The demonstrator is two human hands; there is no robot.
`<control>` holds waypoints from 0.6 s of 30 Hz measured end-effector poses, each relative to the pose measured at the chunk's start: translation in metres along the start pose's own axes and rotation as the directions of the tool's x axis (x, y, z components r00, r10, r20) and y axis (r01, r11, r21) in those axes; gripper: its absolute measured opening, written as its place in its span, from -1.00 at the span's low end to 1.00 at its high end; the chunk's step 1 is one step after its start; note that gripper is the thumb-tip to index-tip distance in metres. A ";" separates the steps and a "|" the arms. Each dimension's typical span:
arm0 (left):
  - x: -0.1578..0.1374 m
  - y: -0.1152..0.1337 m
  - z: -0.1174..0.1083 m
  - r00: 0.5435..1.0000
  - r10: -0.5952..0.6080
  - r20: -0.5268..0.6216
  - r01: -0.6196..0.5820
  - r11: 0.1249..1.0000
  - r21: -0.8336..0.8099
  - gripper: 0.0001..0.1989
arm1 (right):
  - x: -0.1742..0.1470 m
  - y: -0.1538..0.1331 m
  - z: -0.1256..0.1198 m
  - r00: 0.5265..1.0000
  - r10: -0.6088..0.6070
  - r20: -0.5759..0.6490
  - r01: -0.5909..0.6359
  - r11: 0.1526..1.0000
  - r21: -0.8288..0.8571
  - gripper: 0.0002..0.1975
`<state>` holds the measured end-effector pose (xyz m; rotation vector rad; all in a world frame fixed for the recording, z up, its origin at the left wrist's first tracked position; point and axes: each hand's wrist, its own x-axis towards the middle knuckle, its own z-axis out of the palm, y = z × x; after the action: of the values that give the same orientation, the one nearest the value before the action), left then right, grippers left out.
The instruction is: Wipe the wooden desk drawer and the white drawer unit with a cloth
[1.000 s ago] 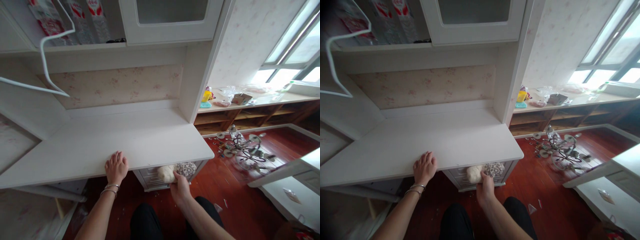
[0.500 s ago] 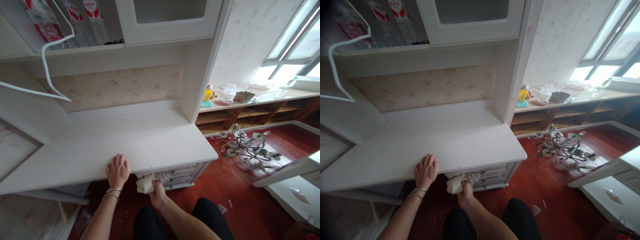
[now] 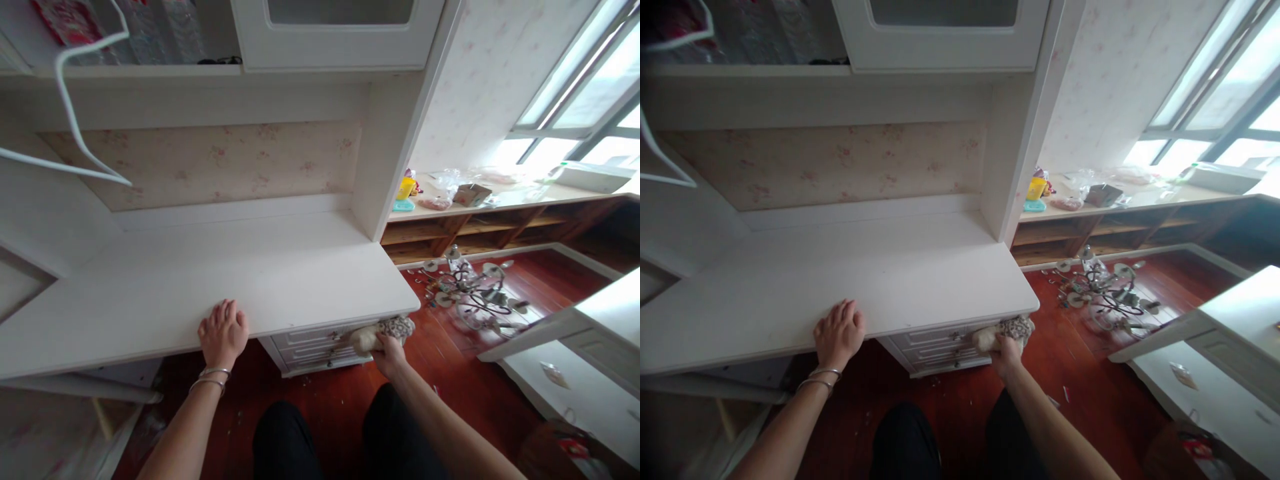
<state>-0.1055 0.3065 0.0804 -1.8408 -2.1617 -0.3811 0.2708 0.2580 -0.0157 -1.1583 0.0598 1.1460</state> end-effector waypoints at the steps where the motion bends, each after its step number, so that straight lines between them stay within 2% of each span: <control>1: 0.000 0.000 0.001 1.000 -0.004 0.000 0.004 1.000 -0.009 -0.53 | -0.005 -0.008 0.002 1.000 0.015 -0.018 -0.014 1.000 0.010 -0.76; 5: 0.000 -0.001 0.003 1.000 -0.021 0.009 0.022 0.999 -0.040 -0.53 | -0.045 -0.022 0.024 0.999 0.044 -0.010 -0.043 0.996 0.082 -0.70; 9: -0.001 -0.001 0.003 1.000 -0.022 0.002 0.022 0.998 -0.051 -0.52 | -0.096 -0.001 0.050 0.974 0.200 0.105 -0.213 0.968 0.136 -0.69; 12: -0.001 0.000 0.001 1.000 -0.019 0.004 0.019 0.999 -0.038 -0.53 | -0.126 0.035 0.069 0.898 0.350 0.266 -0.386 0.917 0.101 -0.69; 14: -0.002 0.000 0.001 1.000 -0.013 0.001 0.013 1.000 -0.028 -0.53 | -0.140 0.063 0.082 0.830 0.427 0.360 -0.480 0.875 0.070 -0.72; 16: -0.002 0.000 0.001 1.000 -0.009 -0.003 0.008 1.000 -0.018 -0.53 | -0.148 0.090 0.095 0.769 0.500 0.400 -0.552 0.833 0.021 -0.77; 18: -0.002 0.000 0.001 1.000 -0.008 -0.002 0.008 1.000 -0.008 -0.54 | -0.148 0.115 0.104 0.736 0.559 0.383 -0.601 0.799 -0.012 -0.80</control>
<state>-0.1049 0.3051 0.0788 -1.8358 -2.1697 -0.3930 0.0652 0.2280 0.0376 -0.8139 0.2086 1.8873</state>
